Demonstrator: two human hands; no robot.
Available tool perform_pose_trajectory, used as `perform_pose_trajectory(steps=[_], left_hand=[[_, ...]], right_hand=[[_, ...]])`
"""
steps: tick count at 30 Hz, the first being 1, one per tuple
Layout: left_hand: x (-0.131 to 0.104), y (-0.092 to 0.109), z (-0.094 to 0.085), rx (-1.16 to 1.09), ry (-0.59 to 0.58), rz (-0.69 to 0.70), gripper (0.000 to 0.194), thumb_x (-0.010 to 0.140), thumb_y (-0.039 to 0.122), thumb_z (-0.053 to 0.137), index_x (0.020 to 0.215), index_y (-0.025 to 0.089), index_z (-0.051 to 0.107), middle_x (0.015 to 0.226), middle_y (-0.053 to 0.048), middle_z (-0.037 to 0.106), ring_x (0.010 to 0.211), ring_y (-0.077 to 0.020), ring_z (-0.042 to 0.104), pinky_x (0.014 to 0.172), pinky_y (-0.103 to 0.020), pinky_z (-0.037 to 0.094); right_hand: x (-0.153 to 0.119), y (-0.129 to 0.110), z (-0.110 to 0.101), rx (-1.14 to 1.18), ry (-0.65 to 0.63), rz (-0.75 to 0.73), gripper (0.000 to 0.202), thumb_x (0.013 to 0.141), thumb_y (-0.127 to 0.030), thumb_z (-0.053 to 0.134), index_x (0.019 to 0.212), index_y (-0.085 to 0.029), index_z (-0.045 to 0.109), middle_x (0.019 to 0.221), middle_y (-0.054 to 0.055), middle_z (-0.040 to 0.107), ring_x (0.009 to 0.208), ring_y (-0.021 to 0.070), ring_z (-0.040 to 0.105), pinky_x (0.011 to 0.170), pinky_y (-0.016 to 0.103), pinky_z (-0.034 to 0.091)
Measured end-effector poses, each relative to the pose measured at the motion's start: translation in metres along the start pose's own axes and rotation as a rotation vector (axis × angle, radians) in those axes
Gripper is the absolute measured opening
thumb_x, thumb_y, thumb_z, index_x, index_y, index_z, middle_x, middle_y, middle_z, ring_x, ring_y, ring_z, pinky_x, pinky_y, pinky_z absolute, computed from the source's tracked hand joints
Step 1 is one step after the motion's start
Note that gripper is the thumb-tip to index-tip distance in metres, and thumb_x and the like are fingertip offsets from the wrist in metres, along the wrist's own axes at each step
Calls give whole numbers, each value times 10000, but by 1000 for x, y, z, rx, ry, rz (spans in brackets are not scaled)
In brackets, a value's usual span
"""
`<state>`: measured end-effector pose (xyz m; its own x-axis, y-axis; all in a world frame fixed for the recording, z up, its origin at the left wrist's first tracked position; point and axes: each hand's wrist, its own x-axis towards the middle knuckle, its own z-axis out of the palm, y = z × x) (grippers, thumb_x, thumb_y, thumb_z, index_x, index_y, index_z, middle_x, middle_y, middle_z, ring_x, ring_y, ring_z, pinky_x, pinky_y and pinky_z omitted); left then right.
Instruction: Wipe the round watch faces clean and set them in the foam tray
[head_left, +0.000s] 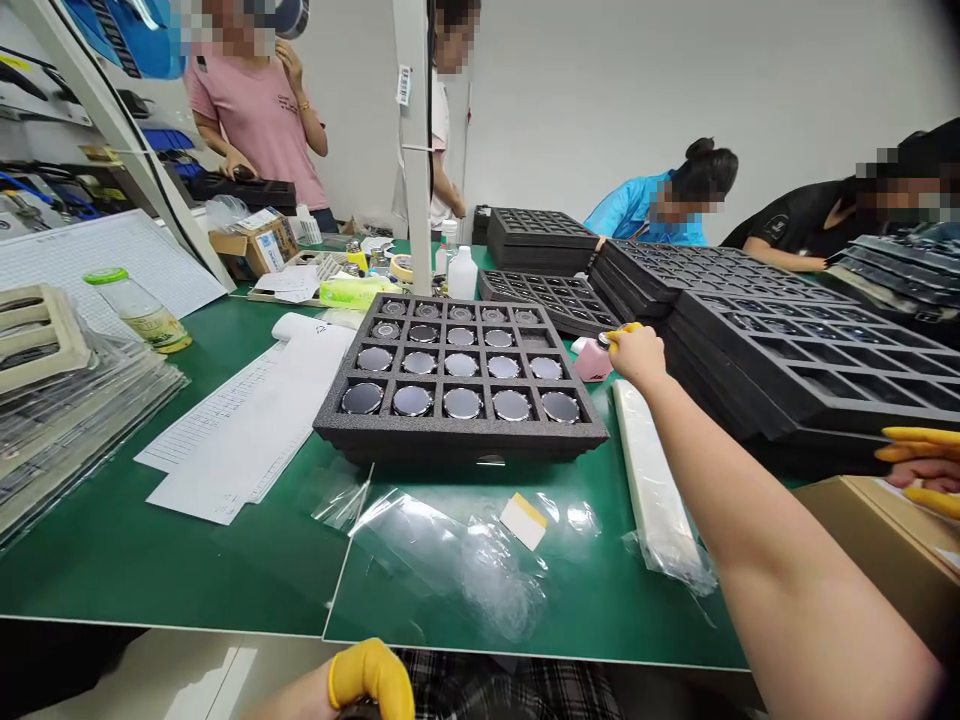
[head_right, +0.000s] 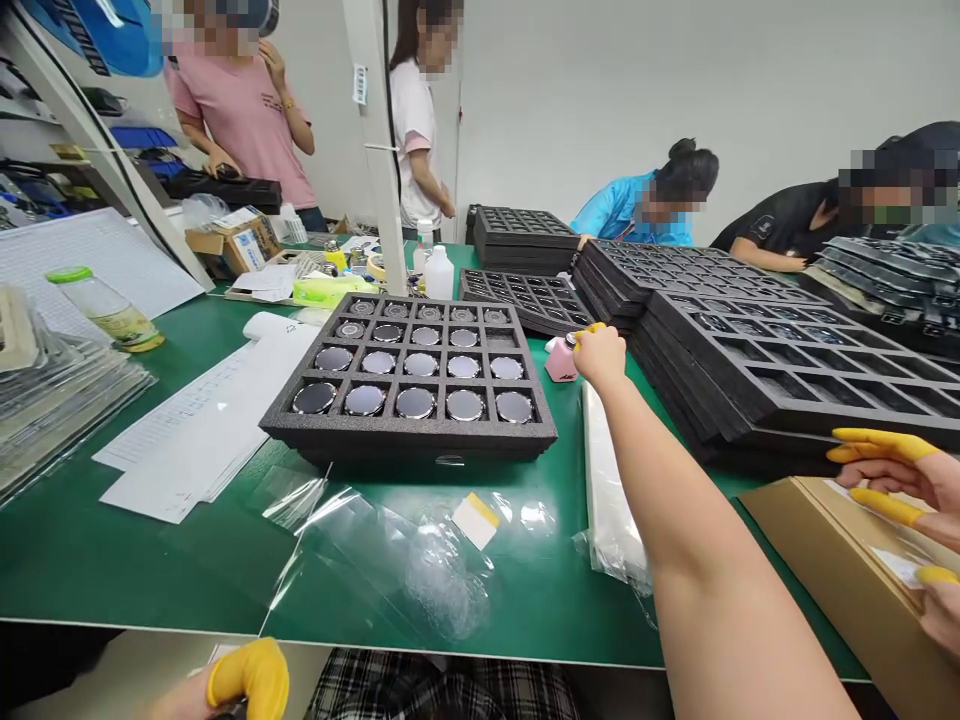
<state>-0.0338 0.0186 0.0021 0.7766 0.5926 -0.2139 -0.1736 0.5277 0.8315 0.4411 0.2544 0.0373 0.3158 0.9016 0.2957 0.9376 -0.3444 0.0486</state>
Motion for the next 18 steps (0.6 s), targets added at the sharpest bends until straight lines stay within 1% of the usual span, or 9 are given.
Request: perform_pose_trajectory(steps=[3, 6, 9, 11, 13, 14, 16, 17, 18], left_hand=[[17, -11, -9, 3, 42, -39, 314, 592, 500, 855, 644, 207, 755, 678, -72, 723, 735, -235, 685, 761, -325, 499], [28, -22, -16, -16, 15, -71, 357, 542, 520, 874, 600, 197, 734, 667, -70, 710, 754, -242, 681, 770, -343, 506], [27, -26, -19, -45, -15, -68, 426, 542, 575, 853, 641, 179, 734, 707, -76, 701, 753, -220, 671, 774, -328, 506], [22, -22, -18, -39, -37, -40, 439, 521, 547, 876, 689, 171, 725, 726, -61, 687, 744, -192, 661, 770, -301, 503], [16, -15, -11, -7, -63, -17, 448, 491, 485, 910, 739, 174, 703, 698, -29, 659, 716, -174, 654, 734, -281, 505], [14, -11, -6, 9, -66, -16, 457, 499, 456, 914, 789, 182, 692, 691, -14, 649, 694, -171, 653, 706, -279, 508], [11, -2, 7, 7, -16, -23, 516, 590, 366, 889, 1022, 231, 640, 789, -1, 659, 689, -159, 656, 686, -280, 512], [10, 1, 15, 5, 24, -28, 581, 632, 300, 869, 1133, 268, 577, 852, 7, 657, 704, -147, 657, 692, -273, 511], [11, 4, 22, 14, 74, -36, 645, 671, 228, 842, 1214, 304, 501, 903, 16, 646, 730, -133, 655, 706, -263, 506]], right_hand=[[1, 3, 5, -27, -18, -32, 289, 939, -338, 553, 1149, -149, 618, 1164, 103, 599, 1099, 259, 544, 911, 440, 442], [0, 5, 5, -28, -22, -46, 269, 933, -250, 519, 1137, -141, 655, 1109, 128, 610, 1085, 275, 515, 861, 401, 407], [-1, 4, 1, 7, -12, -51, 291, 907, -173, 506, 1138, -128, 679, 1097, 144, 620, 1050, 283, 526, 811, 381, 407], [-1, 1, -6, 49, 7, -55, 320, 875, -113, 496, 1121, -88, 700, 1067, 185, 628, 1031, 303, 535, 782, 376, 406], [-5, -5, -17, 101, 45, -55, 362, 853, -66, 471, 1138, -32, 692, 1036, 224, 629, 1025, 314, 542, 780, 380, 408], [-10, -10, -25, 132, 68, -57, 382, 856, -58, 453, 1163, -7, 674, 1031, 234, 627, 1033, 312, 544, 794, 384, 413], [-35, -25, -40, 194, 107, -74, 407, 886, -77, 418, 1221, 2, 634, 1062, 231, 617, 1068, 294, 545, 834, 384, 424], [-55, -35, -49, 237, 119, -103, 401, 908, -109, 413, 1234, -16, 628, 1081, 219, 613, 1086, 283, 545, 850, 381, 433], [-80, -46, -57, 275, 123, -142, 387, 920, -142, 428, 1241, -69, 632, 1115, 191, 607, 1089, 265, 550, 860, 374, 444]])
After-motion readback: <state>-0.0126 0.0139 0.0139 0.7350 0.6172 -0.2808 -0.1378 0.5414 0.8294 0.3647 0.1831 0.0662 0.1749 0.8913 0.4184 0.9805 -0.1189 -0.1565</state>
